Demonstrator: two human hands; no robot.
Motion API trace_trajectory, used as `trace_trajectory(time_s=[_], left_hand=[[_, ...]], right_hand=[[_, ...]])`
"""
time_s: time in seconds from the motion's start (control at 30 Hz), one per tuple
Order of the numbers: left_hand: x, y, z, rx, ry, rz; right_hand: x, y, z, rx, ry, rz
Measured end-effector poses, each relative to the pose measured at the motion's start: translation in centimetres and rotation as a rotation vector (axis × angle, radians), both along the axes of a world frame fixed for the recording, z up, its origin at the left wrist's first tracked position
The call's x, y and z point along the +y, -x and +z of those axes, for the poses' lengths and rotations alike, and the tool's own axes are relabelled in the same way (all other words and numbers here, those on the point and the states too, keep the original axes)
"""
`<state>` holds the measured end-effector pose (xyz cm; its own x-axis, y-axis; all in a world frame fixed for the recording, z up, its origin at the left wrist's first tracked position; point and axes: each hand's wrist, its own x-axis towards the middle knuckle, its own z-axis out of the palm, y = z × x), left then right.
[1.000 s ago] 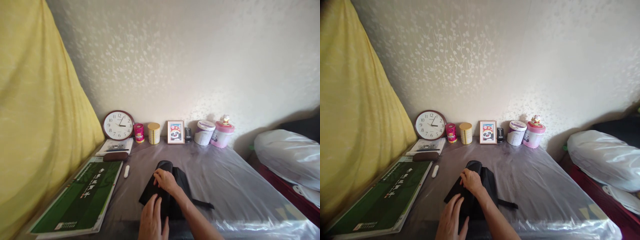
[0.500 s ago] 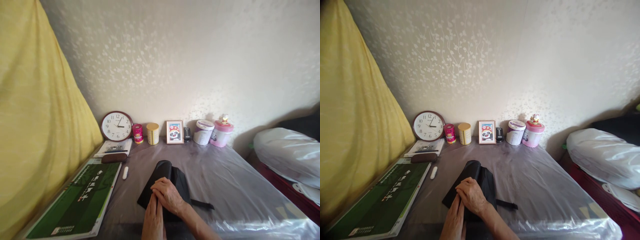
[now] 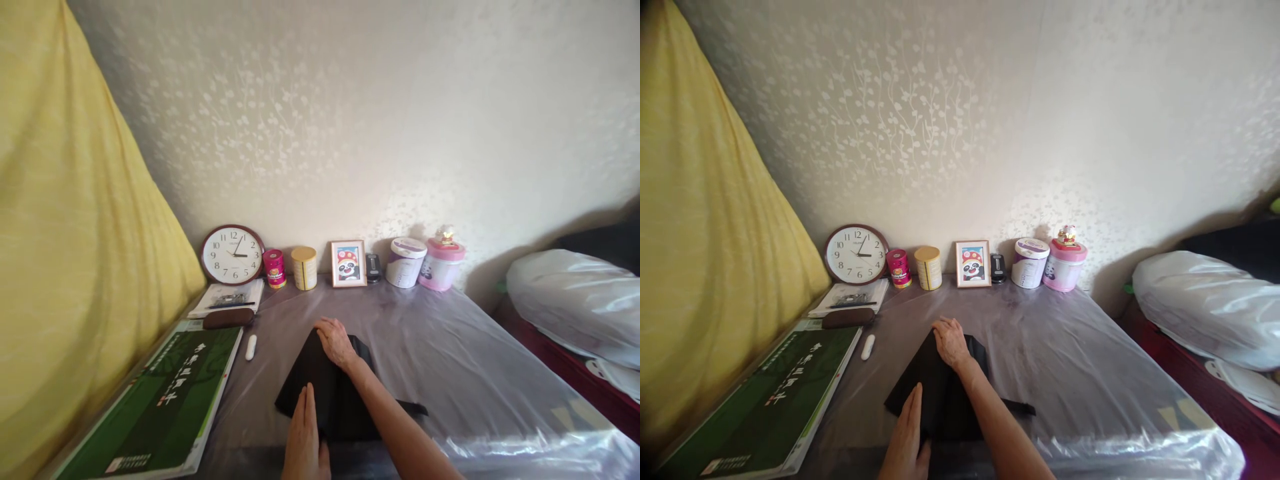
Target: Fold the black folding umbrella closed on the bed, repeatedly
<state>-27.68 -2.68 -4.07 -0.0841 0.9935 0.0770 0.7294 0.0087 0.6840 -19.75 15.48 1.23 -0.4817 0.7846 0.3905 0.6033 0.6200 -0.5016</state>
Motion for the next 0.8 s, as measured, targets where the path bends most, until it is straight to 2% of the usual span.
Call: trace_trajectory(time_s=[0.1, 0.2, 0.37, 0.5, 0.57, 0.7, 0.73, 0.8], left_hand=[[-0.1, 0.2, -0.6, -0.083, -0.066, 0.024], [0.0, 0.3, -0.8, -0.181, -0.092, 0.071], [-0.2, 1.0, 0.7, -0.316, -0.005, 0.063], [-0.5, 0.9, 1.7, -0.315, -0.024, 0.076], [-0.5, 0.7, 1.7, -0.31, -0.033, 0.079], [-0.4, 0.7, 1.2, -0.302, -0.021, 0.088], [-0.3, 0.8, 1.0, -0.299, -0.017, 0.088], [-0.4, 1.0, 1.0, -0.293, -0.005, 0.077]], right_hand=[[-0.6, -0.5, -0.4, 0.1, -0.055, -0.176], [-2.5, -1.9, -1.5, 0.087, -0.101, -0.249], [-5.5, -7.0, -3.8, -0.142, -0.055, -0.303], [-6.8, -9.4, -3.2, -0.19, -0.089, -0.405], [-7.7, -8.8, -2.3, -0.161, -0.129, -0.345], [-9.4, -7.3, -1.5, -0.172, -0.158, -0.062], [-9.6, -7.4, -1.7, -0.19, -0.141, -0.05], [-9.3, -8.3, -2.2, -0.203, -0.098, -0.135]])
